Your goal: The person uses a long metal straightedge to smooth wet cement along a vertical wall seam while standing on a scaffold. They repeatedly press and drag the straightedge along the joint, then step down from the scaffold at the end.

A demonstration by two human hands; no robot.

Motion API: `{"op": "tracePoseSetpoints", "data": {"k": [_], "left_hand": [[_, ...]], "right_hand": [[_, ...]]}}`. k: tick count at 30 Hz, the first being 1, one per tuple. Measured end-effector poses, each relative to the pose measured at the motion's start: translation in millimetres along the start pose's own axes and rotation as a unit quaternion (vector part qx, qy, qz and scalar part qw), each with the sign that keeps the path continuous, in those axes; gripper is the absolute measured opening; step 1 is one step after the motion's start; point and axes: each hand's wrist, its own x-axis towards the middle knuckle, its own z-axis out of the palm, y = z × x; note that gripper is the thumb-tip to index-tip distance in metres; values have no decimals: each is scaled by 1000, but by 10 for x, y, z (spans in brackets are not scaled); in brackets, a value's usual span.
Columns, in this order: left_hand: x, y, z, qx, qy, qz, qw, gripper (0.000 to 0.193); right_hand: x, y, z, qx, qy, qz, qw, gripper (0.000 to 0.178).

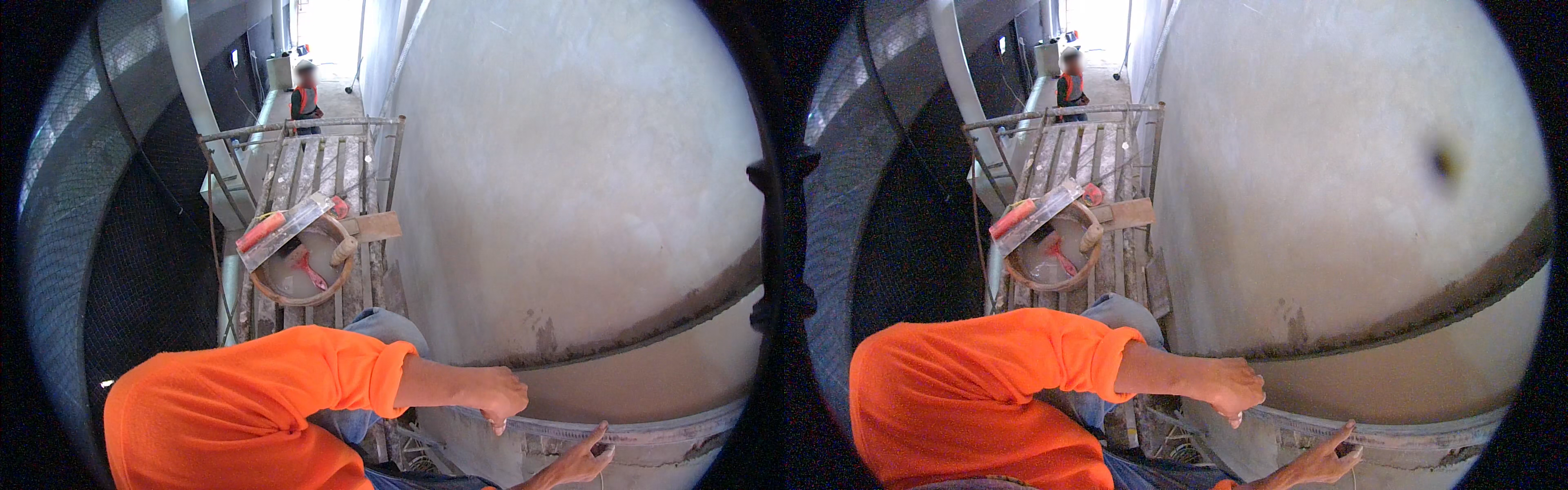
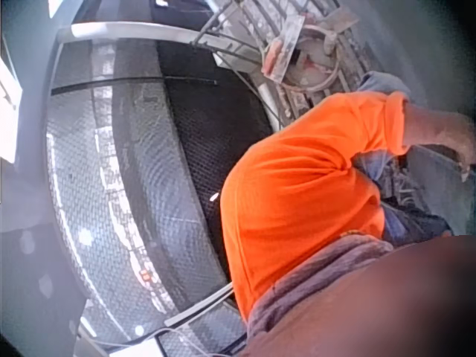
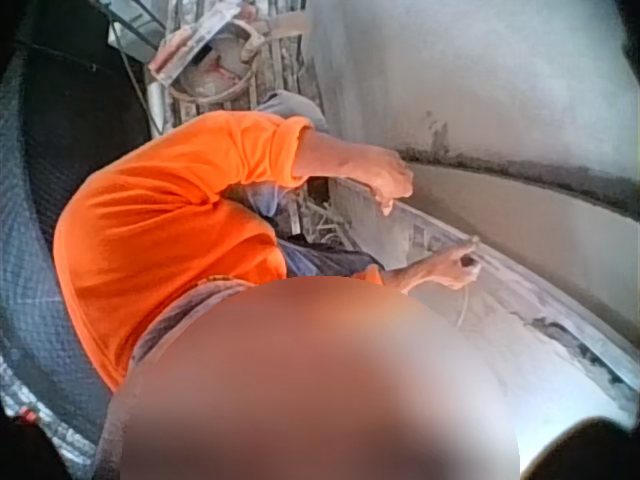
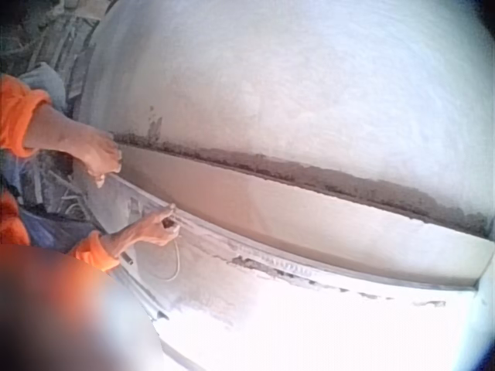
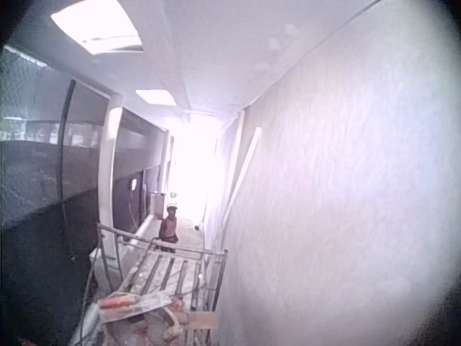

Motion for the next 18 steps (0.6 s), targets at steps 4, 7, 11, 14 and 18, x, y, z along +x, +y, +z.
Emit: {"op": "tracePoseSetpoints", "data": {"k": [4,7,11,14,18], "left_hand": [[3,16,-16,-1,-7,-3,1000,46],[-10,21,-28,7,-4,2,1000,46],[-51,15,-56,9,16,-11,1000,48],[-69,7,-73,12,-4,-7,1000,49],[-65,-1,-74,25,26,0,999,47]], "right_hand": [[-3,71,56,9,24,-4,1000,81],[26,78,69,-25,58,-36,997,80],[30,39,44,-43,-6,23,999,75],[-8,13,42,-59,82,-16,995,63],[-5,40,22,-20,60,17,998,63]]}}
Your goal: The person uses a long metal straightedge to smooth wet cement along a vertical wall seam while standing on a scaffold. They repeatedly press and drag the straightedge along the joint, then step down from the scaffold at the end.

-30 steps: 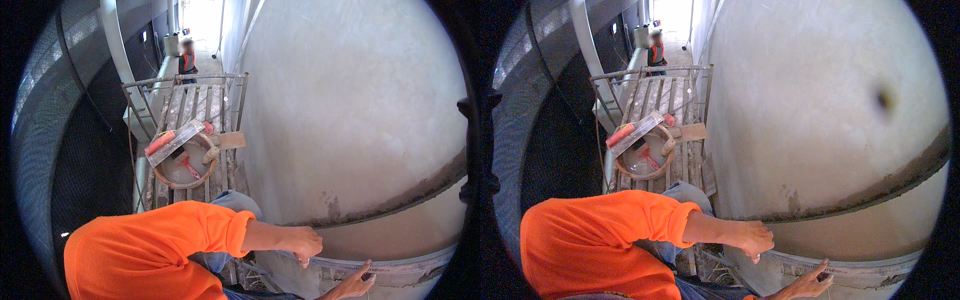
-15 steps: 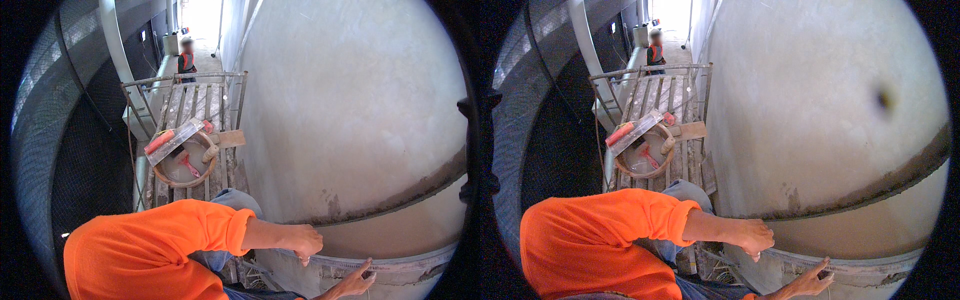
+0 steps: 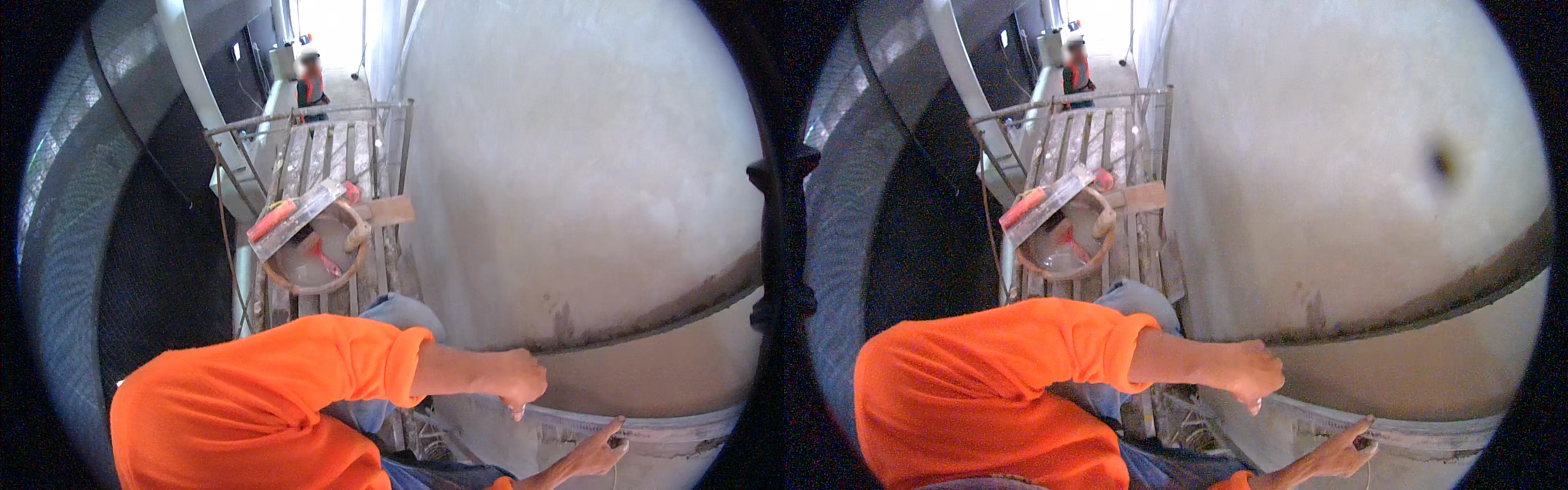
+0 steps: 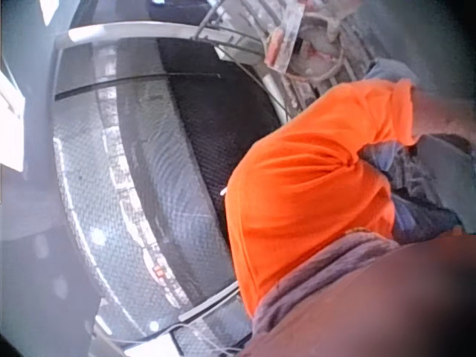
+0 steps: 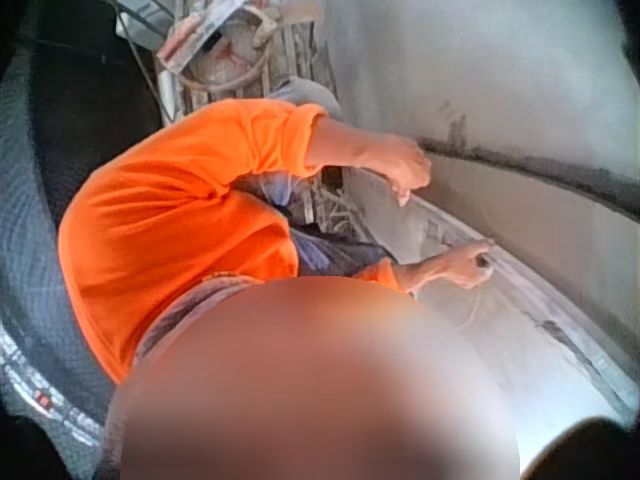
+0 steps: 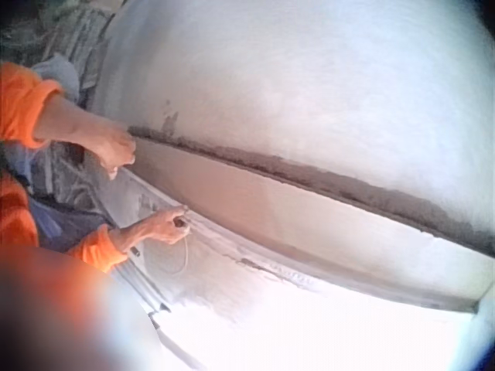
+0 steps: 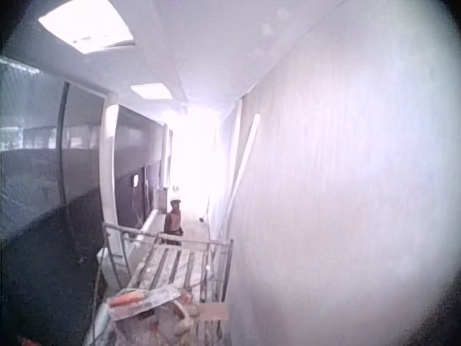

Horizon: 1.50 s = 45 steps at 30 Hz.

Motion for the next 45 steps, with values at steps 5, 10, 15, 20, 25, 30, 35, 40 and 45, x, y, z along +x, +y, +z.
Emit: {"op": "tracePoseSetpoints", "data": {"k": [5,10,15,20,25,30,35,40,45], "left_hand": [[11,7,-12,2,-26,-11,1000,48],[-13,9,7,-3,28,8,1000,49],[-30,22,-24,0,30,9,1000,48],[-52,21,-99,7,29,2,1000,47],[-74,-56,-325,-23,13,-58,998,50],[-121,-163,-575,-16,-11,-90,996,77],[-174,-196,-635,-10,23,-87,996,80],[-183,-174,-626,-5,16,-97,995,79],[-156,-133,-614,7,6,-102,995,77]], "right_hand": [[49,65,-19,-11,-30,-17,999,64],[-2,51,-34,-63,15,-73,995,60],[-31,-22,-204,-5,-119,-34,992,74],[-113,-98,-214,-12,-118,-67,991,53],[-226,-168,-249,78,-98,-85,988,54],[-255,-342,-339,125,-117,-84,982,44],[-355,-572,-318,146,-102,-106,978,38],[-386,-685,-329,137,-140,-85,977,37],[-408,-607,-309,166,-127,-128,969,33]]}}
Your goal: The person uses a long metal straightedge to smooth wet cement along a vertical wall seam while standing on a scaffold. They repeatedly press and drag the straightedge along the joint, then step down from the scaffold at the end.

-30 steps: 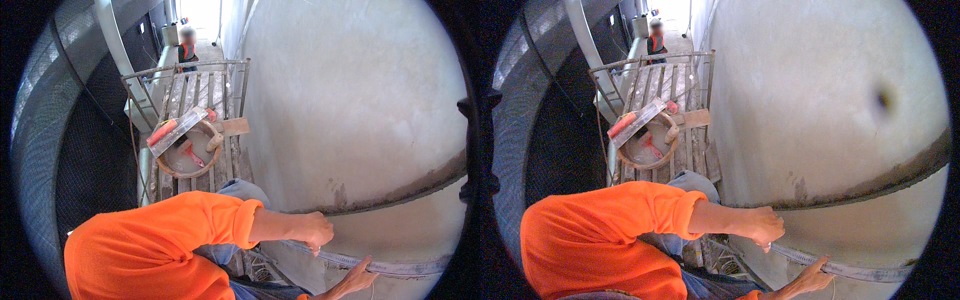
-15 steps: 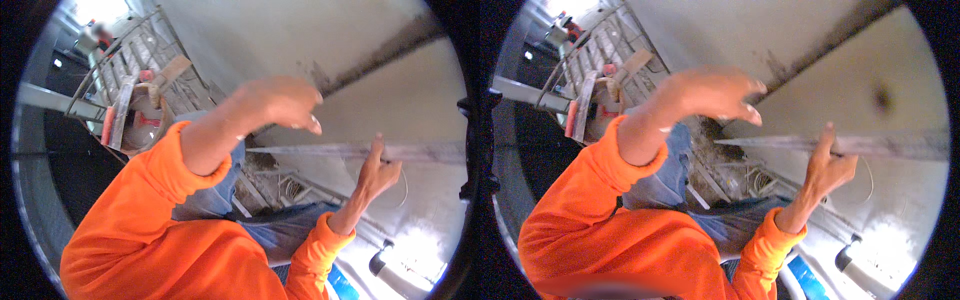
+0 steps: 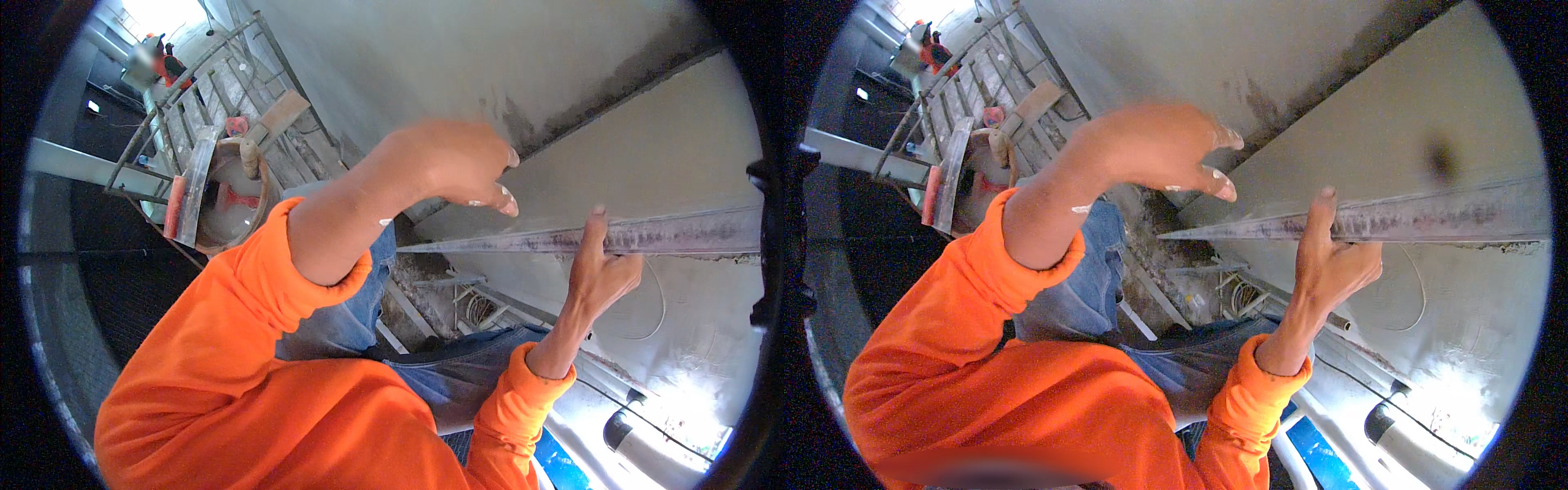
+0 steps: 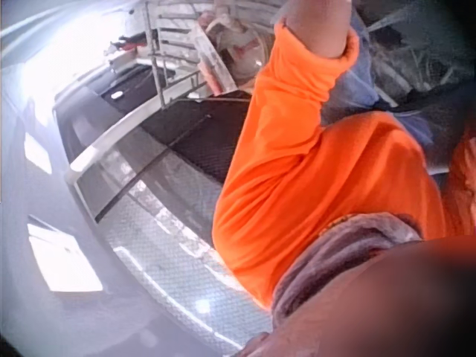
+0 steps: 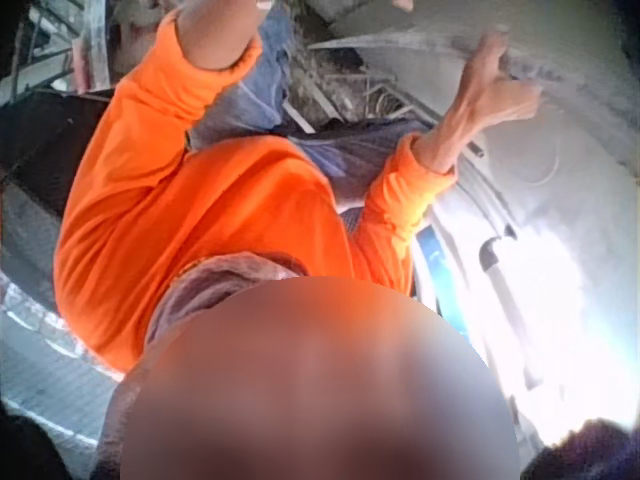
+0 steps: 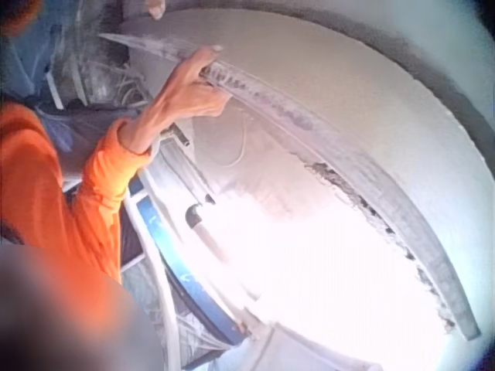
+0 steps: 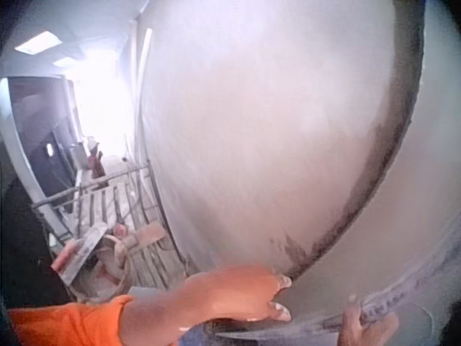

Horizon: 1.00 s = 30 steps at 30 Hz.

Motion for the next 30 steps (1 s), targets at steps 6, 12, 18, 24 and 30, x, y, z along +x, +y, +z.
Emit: {"op": "tracePoseSetpoints", "data": {"k": [6,12,18,24,30], "left_hand": [[77,127,59,-34,-21,23,999,66],[251,254,216,-55,-36,25,998,56],[413,117,227,-81,-93,62,990,77],[218,82,171,-21,-71,44,996,81],[377,59,99,-38,-106,26,993,82]], "right_hand": [[28,355,-334,-58,-44,82,994,32],[328,885,-645,-5,-5,96,995,45],[226,1232,-464,-222,45,106,968,47],[200,746,-497,-13,-13,93,996,29],[391,416,-611,21,-63,137,988,33]]}}
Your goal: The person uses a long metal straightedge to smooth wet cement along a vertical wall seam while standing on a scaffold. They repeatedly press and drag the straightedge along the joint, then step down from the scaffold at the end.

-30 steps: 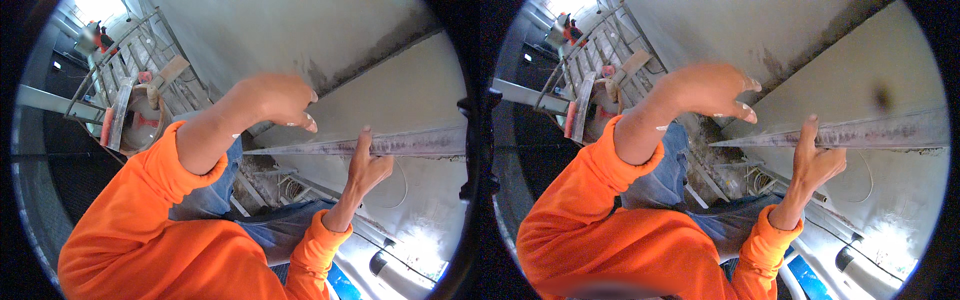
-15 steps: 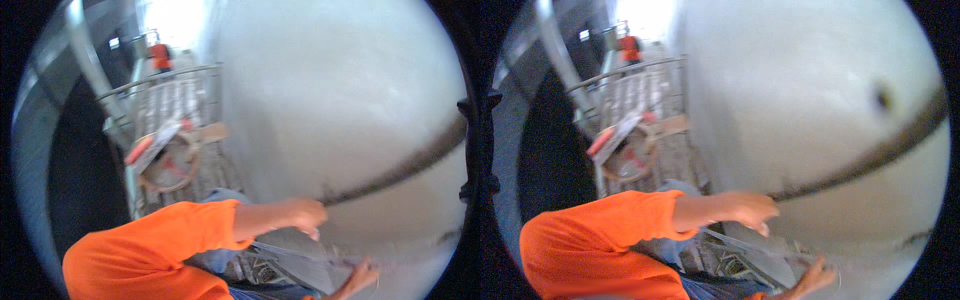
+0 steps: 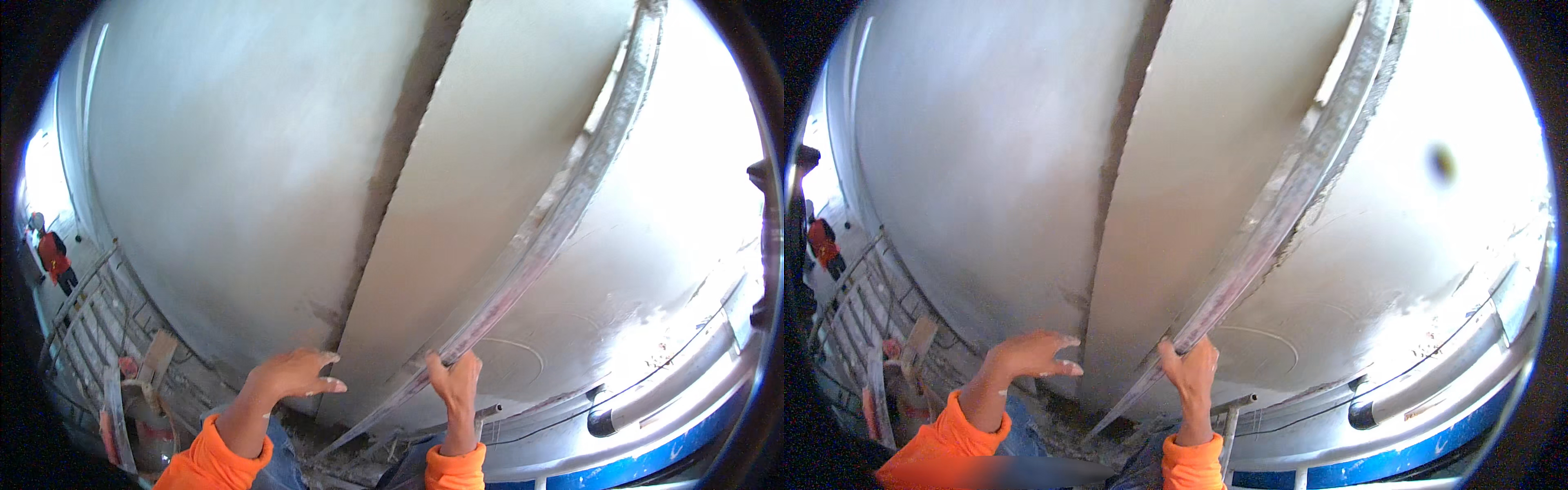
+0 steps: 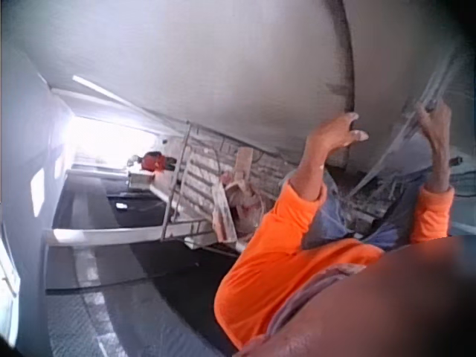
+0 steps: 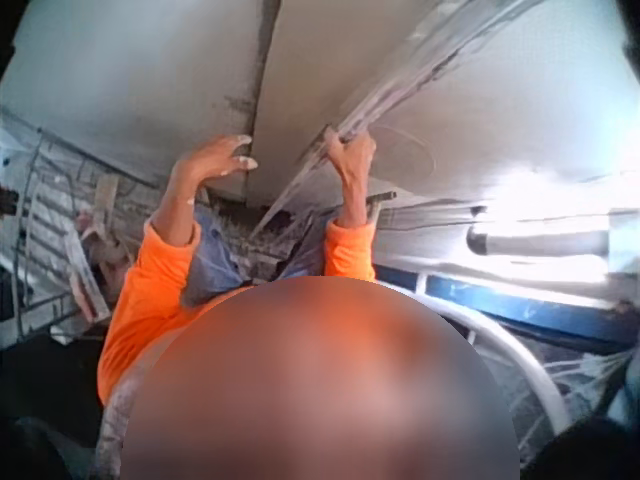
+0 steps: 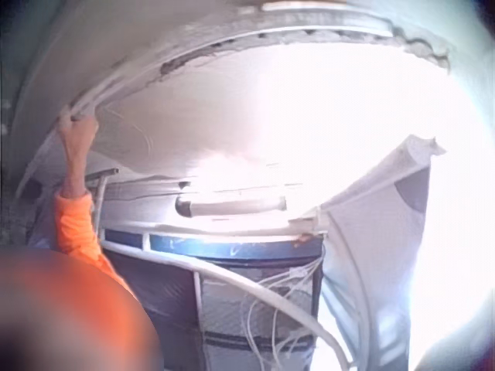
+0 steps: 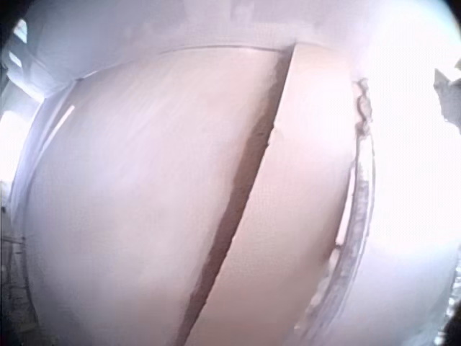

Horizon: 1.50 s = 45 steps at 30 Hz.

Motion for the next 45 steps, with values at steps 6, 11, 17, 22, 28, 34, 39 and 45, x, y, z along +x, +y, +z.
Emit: {"op": "tracePoseSetpoints", "data": {"k": [6,11,17,22,28,34,39,45], "left_hand": [[84,-122,65,22,10,9,1000,86],[136,-149,105,-8,2,9,1000,91],[109,-124,150,-52,-4,-16,999,91],[116,-85,76,-38,15,8,999,87],[76,-3,67,-66,17,-26,997,73],[35,48,139,-53,43,-43,997,69],[94,103,142,-19,15,-61,998,65],[287,180,329,43,-120,-66,990,57]], "right_hand": [[-40,142,-1,2,-25,3,1000,53],[-78,147,28,16,0,0,1000,62],[-100,80,-40,7,8,-28,1000,71],[-131,139,-115,-20,5,-50,999,86],[-980,1006,-581,-32,59,48,997,81],[-2504,2713,-1272,-363,94,295,879,56],[-4103,3521,-1308,-331,-106,511,786,54],[-5476,3383,-976,-321,-107,627,701,100]]}}
